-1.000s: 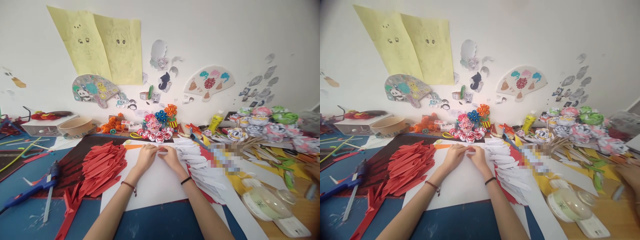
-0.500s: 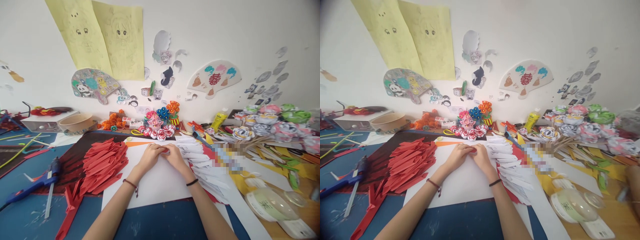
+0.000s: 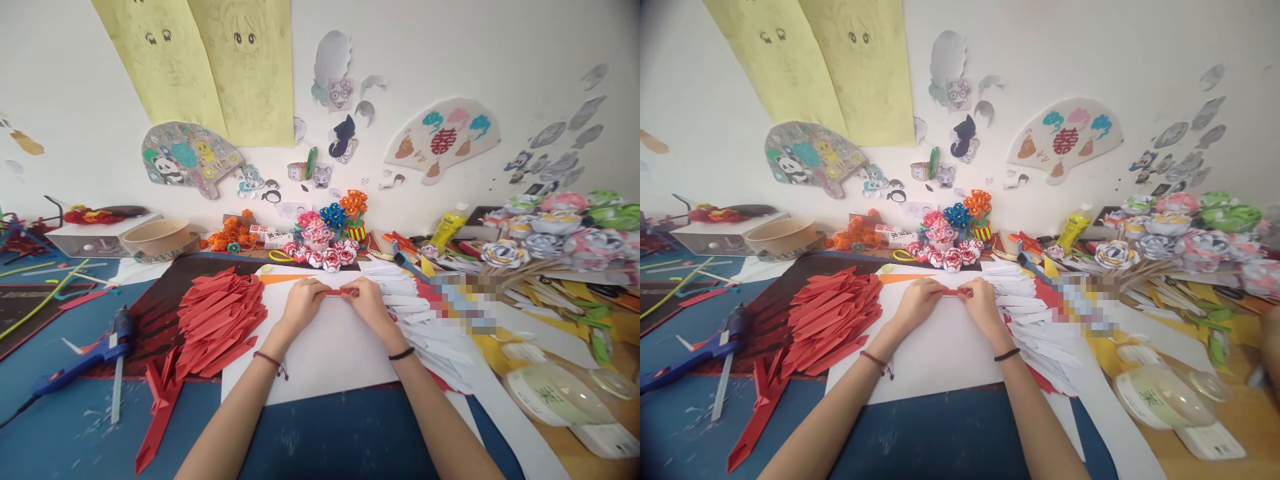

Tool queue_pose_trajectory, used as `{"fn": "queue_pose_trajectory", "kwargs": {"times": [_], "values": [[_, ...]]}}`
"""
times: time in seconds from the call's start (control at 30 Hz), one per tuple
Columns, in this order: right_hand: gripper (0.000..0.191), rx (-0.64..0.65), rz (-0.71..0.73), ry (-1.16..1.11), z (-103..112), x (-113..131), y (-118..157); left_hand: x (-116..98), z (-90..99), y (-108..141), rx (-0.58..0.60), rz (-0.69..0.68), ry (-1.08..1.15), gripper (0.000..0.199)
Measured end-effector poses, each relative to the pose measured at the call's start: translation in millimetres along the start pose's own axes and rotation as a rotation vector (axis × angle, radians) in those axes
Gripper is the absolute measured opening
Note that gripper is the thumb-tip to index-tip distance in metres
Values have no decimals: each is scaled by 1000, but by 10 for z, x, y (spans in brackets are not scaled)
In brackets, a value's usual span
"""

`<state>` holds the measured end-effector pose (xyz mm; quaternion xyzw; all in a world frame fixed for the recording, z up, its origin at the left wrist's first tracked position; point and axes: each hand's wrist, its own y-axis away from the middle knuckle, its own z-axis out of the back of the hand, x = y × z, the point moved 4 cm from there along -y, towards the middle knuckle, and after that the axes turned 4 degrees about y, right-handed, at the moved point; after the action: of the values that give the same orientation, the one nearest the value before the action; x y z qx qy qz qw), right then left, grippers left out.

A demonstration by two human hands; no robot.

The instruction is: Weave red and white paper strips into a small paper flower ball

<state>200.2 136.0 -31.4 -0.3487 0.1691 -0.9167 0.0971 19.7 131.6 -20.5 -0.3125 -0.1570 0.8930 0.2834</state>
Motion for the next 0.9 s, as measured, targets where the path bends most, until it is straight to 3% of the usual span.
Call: {"fn": "queue_pose_trajectory", "kwargs": {"times": [0.37, 0.7, 0.9], "values": [[19, 99, 137, -11, 4, 177, -14, -39, 74, -2, 59, 3, -118, 15], [12, 111, 235, 176, -41, 298, 40, -63, 77, 25, 95, 31, -145, 18], [14, 117, 256, 278, -44, 327, 55, -50, 97, 16, 102, 99, -165, 7]]}}
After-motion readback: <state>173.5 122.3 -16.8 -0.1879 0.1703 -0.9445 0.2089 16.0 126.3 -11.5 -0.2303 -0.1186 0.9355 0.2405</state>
